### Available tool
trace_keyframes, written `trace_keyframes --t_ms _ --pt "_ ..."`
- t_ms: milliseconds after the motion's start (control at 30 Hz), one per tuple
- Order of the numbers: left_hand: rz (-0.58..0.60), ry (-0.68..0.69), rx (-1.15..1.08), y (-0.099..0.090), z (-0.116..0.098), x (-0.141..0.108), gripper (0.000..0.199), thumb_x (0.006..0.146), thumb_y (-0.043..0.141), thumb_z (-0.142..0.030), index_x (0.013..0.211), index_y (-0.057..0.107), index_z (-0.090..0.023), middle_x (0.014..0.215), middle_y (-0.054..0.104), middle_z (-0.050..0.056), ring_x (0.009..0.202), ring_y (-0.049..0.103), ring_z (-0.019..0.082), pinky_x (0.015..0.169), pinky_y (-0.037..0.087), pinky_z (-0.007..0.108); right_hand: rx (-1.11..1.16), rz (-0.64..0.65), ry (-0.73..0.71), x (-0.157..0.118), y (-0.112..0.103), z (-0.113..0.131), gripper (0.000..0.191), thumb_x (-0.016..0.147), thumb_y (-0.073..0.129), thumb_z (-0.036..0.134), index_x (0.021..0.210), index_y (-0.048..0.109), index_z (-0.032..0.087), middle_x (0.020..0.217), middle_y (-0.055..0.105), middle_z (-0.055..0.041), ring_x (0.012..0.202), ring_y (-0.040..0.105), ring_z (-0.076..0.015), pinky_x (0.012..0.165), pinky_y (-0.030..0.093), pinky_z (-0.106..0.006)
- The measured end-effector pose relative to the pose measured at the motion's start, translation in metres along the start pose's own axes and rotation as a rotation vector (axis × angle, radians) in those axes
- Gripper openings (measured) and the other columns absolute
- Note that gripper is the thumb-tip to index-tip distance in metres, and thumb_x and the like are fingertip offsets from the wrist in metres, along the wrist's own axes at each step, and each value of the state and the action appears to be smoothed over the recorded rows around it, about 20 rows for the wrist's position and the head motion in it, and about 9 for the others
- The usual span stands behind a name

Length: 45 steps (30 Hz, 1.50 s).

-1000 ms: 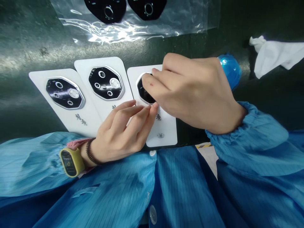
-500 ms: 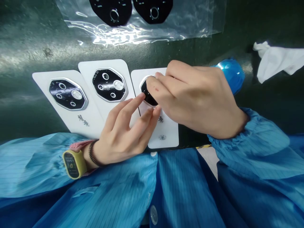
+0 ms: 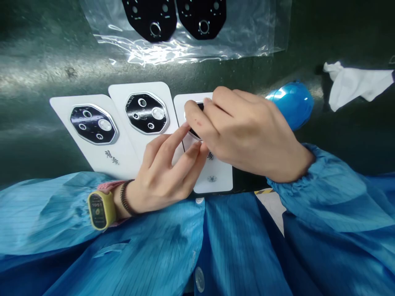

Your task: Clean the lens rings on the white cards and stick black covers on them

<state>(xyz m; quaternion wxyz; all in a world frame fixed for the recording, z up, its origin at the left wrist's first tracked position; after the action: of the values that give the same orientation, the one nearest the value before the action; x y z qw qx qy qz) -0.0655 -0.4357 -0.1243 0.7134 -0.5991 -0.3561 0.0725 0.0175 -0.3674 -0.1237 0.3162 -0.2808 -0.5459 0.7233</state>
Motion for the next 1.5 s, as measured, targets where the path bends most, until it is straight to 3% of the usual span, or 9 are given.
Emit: trace_keyframes --t_ms 200,333,533,667,800,933,1067,1300,1500 --pt "0.027 0.02 0.025 0.002 -0.001 -0.004 0.018 0.086 0.054 -0.002 0.098 0.068 -0.004 0.084 0.068 0.008 0.093 0.07 0.032 0.066 0.057 0.035 -0.127 -0.135 -0.161 -0.003 -0.001 0.002 0.039 0.094 0.026 0.009 0.099 0.064 0.015 0.07 0.065 -0.0034 0.071 0.065 -0.0168 0.063 0.054 -0.031" --pt "0.034 0.003 0.045 0.002 0.0 -0.005 0.018 0.088 0.055 -0.006 0.102 0.067 -0.005 0.083 0.068 0.007 0.095 0.069 0.031 0.07 0.057 0.037 -0.056 -0.311 -0.008 -0.012 -0.008 -0.022 0.033 0.087 0.038 0.006 0.109 0.061 0.017 0.087 0.069 -0.0054 0.085 0.065 -0.0198 0.072 0.054 -0.034" --pt "0.028 -0.04 -0.005 0.001 0.0 -0.005 0.021 0.089 0.052 -0.006 0.106 0.063 -0.002 0.083 0.068 0.008 0.093 0.068 0.027 0.084 0.049 0.046 0.206 -0.276 0.099 -0.011 -0.012 -0.029 0.019 0.083 0.053 0.013 0.097 0.062 0.021 0.085 0.068 -0.0045 0.087 0.064 -0.0238 0.077 0.053 -0.039" --pt "-0.065 -0.066 -0.04 -0.004 0.001 -0.005 0.028 0.089 0.049 -0.005 0.115 0.059 -0.01 0.088 0.068 0.005 0.095 0.064 0.021 0.087 0.045 0.042 0.558 -0.192 0.15 -0.009 -0.014 -0.036 0.015 0.082 0.059 0.018 0.096 0.059 0.022 0.093 0.065 -0.0021 0.088 0.064 -0.0196 0.075 0.057 -0.033" --pt "-0.18 -0.255 -0.34 -0.021 0.029 0.0 0.034 0.089 0.056 -0.022 0.122 0.05 -0.013 0.108 0.062 0.011 0.106 0.056 0.022 0.091 0.045 0.038 0.937 -0.196 0.159 -0.014 -0.026 -0.042 0.019 0.077 0.067 0.015 0.092 0.057 0.022 0.092 0.063 0.0012 0.084 0.064 -0.0132 0.072 0.058 -0.025" --pt "-0.099 -0.494 -0.905 -0.032 0.063 0.011 0.031 0.093 0.046 -0.024 0.122 0.045 -0.015 0.116 0.058 0.012 0.107 0.058 0.022 0.084 0.052 0.033 1.099 -0.35 0.044 -0.024 -0.047 -0.035 0.024 0.077 0.067 0.006 0.093 0.056 0.02 0.084 0.061 0.0032 0.08 0.062 -0.0092 0.073 0.058 -0.024" --pt "0.136 -0.361 -1.043 -0.037 0.057 0.021 0.021 0.096 0.038 -0.016 0.102 0.058 -0.016 0.091 0.069 0.002 0.078 0.066 0.012 0.07 0.053 0.021 1.163 -0.404 -0.082 -0.03 -0.055 -0.027 0.036 0.071 0.067 -0.004 0.095 0.058 0.021 0.082 0.062 0.0029 0.076 0.062 -0.0114 0.069 0.058 -0.027" --pt "0.036 -0.216 -1.081 -0.038 0.046 0.02 0.032 0.1 0.029 -0.028 0.085 0.054 -0.016 0.07 0.061 0.004 0.061 0.057 0.013 0.055 0.048 0.025 1.111 -0.388 -0.148 -0.031 -0.052 -0.023 0.037 0.071 0.069 -0.003 0.095 0.059 0.023 0.084 0.062 0.0023 0.074 0.063 -0.0122 0.063 0.057 -0.027" --pt "-0.019 -0.181 -1.044 -0.039 0.041 0.019 0.021 0.09 0.042 -0.005 0.077 0.044 -0.022 0.056 0.048 -0.003 0.05 0.047 0.012 0.049 0.041 0.025 1.135 -0.368 -0.192 -0.033 -0.051 -0.017 0.036 0.069 0.07 -0.003 0.093 0.061 0.023 0.087 0.062 0.0024 0.076 0.064 -0.0116 0.062 0.058 -0.025"
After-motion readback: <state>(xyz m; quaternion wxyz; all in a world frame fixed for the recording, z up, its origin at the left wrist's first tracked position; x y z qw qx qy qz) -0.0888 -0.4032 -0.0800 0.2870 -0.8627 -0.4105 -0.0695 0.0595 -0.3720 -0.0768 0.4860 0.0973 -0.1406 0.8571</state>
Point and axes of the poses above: each hand's wrist, its own x-axis towards the middle knuckle, its own y-axis out of the palm, z = x × y, the point moved 6 cm from there along x, towards the middle knuckle
